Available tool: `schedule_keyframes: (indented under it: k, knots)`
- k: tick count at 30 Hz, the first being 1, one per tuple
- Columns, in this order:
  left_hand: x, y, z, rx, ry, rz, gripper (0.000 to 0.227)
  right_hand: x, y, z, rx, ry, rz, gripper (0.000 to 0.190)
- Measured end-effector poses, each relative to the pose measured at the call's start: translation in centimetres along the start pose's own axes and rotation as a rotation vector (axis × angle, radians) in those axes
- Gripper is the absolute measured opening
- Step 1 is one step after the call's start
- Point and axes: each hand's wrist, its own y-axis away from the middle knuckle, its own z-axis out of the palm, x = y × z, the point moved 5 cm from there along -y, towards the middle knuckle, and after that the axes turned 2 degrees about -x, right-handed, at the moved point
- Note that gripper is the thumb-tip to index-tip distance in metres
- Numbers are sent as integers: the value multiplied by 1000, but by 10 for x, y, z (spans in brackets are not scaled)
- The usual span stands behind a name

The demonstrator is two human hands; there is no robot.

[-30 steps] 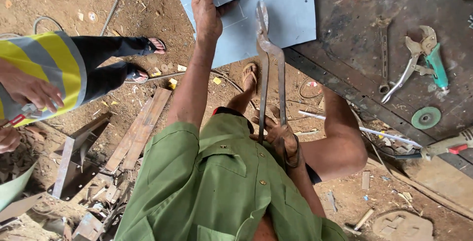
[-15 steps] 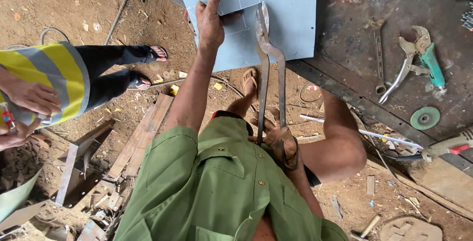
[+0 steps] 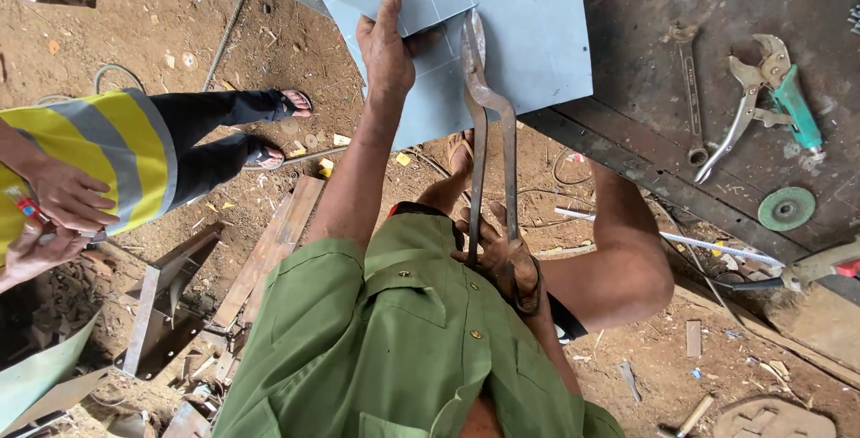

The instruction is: The person uses large metal shears to cut a gray metal sheet along pre-drawn white lines. They reposition the sheet on the workbench and continue cutting to shape the piece.

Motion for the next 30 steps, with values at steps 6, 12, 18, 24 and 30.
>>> schedule_keyframes:
  k: [6,12,18,24,30]
  knots:
    - [-17,-21,-20,-99,6,73,50,-6,2,2,29,37,-64,71]
    - [-17,-39,-24,-149,-175,204,37,-9,-1,1,63,52,-42,71]
    - [-37,-51,-36,-529,-1020,968,62,-13,2,2,93,68,-29,70]
    - [7,-1,19,-80,-53,47,57,-35,12,-16,101,95,-12,69]
    - [1,-1,13,-108,-33,73,58,-73,45,-38,119,115,1,69]
